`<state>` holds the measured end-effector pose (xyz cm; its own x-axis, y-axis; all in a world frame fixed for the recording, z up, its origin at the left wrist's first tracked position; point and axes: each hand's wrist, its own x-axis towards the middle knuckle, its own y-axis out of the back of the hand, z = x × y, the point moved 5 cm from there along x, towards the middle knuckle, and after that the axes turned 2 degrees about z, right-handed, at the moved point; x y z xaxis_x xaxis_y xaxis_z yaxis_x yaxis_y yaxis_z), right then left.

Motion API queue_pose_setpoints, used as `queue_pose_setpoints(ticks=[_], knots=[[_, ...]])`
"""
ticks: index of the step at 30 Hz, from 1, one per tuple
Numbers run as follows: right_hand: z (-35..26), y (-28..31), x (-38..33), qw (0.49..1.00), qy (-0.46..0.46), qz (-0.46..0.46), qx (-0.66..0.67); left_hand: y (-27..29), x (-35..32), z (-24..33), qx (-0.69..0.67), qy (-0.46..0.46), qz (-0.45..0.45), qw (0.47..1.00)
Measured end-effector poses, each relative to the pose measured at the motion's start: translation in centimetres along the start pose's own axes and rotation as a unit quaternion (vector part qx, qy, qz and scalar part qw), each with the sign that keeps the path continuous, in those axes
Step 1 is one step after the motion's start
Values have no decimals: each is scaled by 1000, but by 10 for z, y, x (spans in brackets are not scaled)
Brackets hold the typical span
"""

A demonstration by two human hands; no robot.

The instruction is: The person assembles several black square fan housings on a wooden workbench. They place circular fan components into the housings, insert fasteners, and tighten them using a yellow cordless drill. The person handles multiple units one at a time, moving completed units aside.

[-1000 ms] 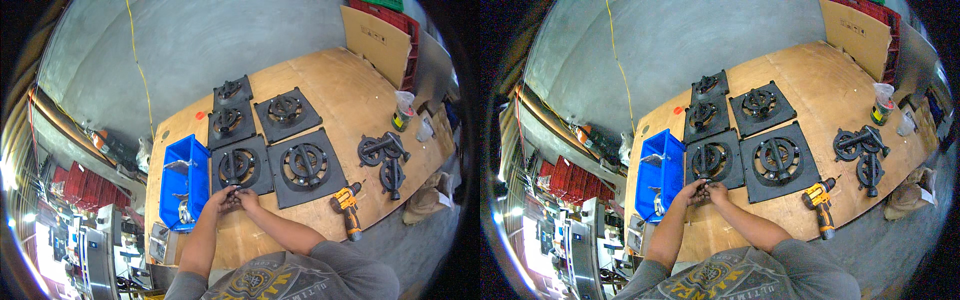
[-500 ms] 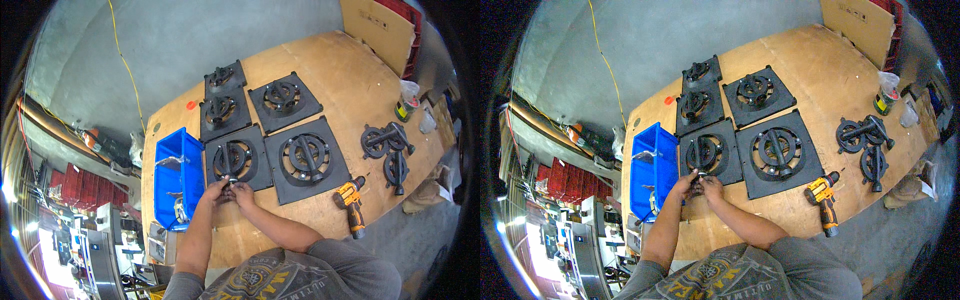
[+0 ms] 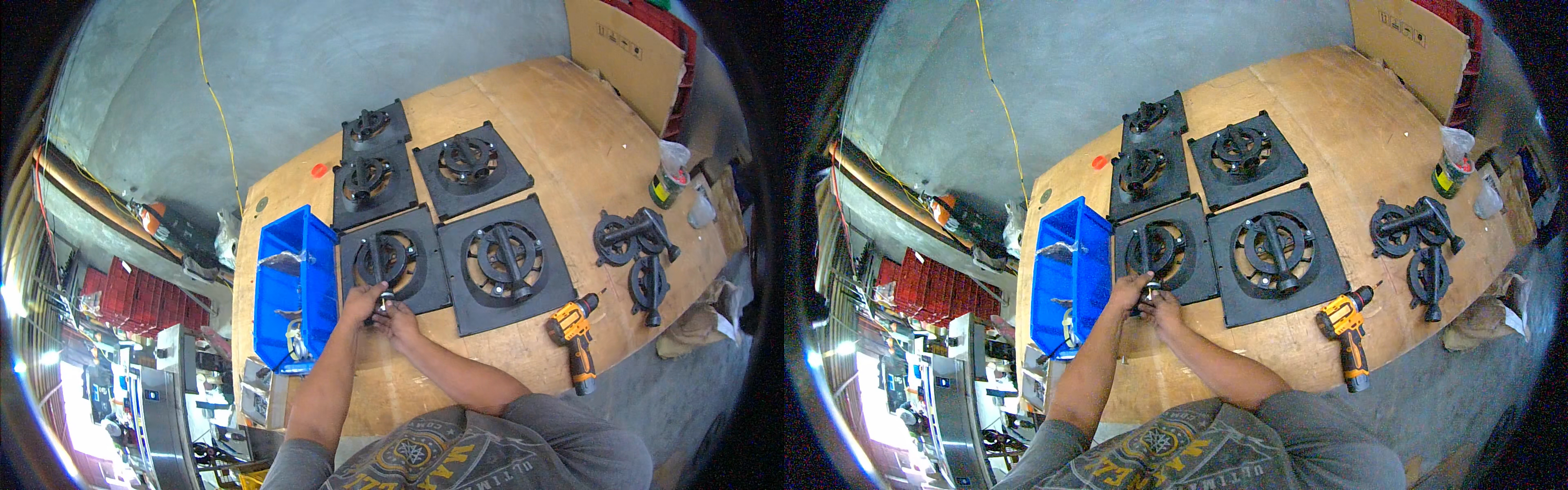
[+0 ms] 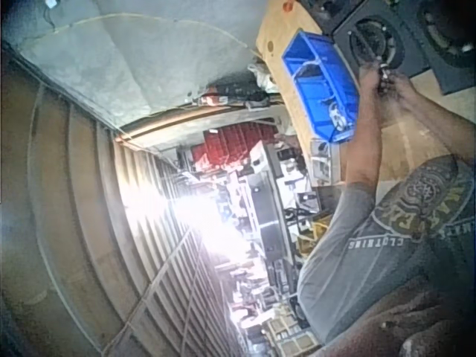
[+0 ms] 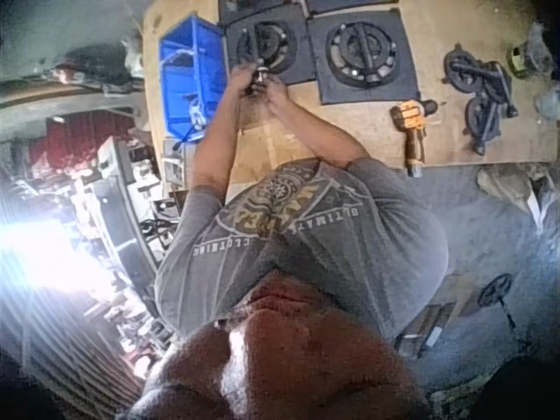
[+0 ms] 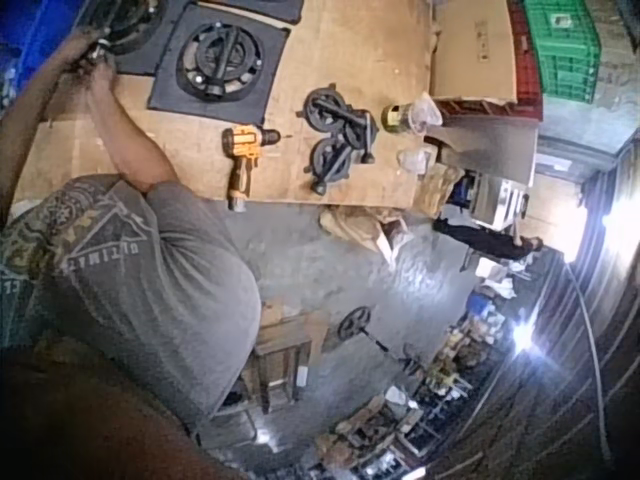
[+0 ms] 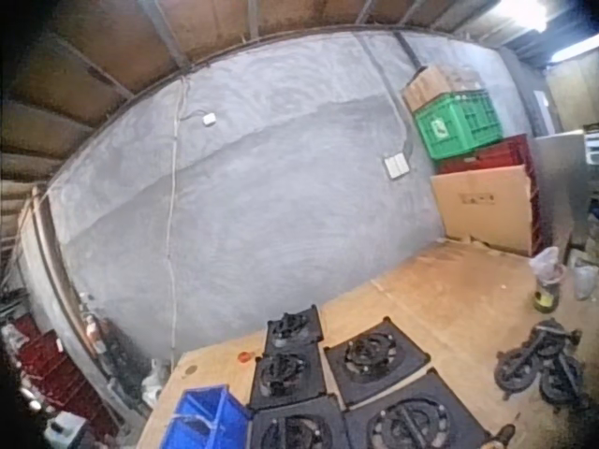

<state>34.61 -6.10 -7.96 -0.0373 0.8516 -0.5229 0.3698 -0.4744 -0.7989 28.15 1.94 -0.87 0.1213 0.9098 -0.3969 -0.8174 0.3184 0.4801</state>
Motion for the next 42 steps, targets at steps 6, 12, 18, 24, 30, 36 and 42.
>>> queue_pose_setpoints(ticks=[6, 12, 18, 24, 30, 36, 42], knots=[[7, 17, -18, 999, -20, -27, -28, -13, -30, -15, -69, 27, -2, 997], [1, 43, -72, 994, -63, 26, -91, -31, -79, -23, 15, 11, 56, 998], [-24, 84, -133, 984, -93, 10, -151, -71, -137, -25, -110, 50, -6, 993], [-34, 97, -150, 980, -64, 10, -187, -92, -139, -57, -166, 79, -86, 979], [-44, 82, -162, 966, -34, -3, -255, -95, -139, -62, -230, 56, -63, 970], [-47, 84, -160, 946, 19, -21, -322, -92, -137, -61, -207, 43, -60, 976], [-47, 89, -158, 925, 44, -12, -378, -91, -139, -59, -215, 47, -56, 974]])
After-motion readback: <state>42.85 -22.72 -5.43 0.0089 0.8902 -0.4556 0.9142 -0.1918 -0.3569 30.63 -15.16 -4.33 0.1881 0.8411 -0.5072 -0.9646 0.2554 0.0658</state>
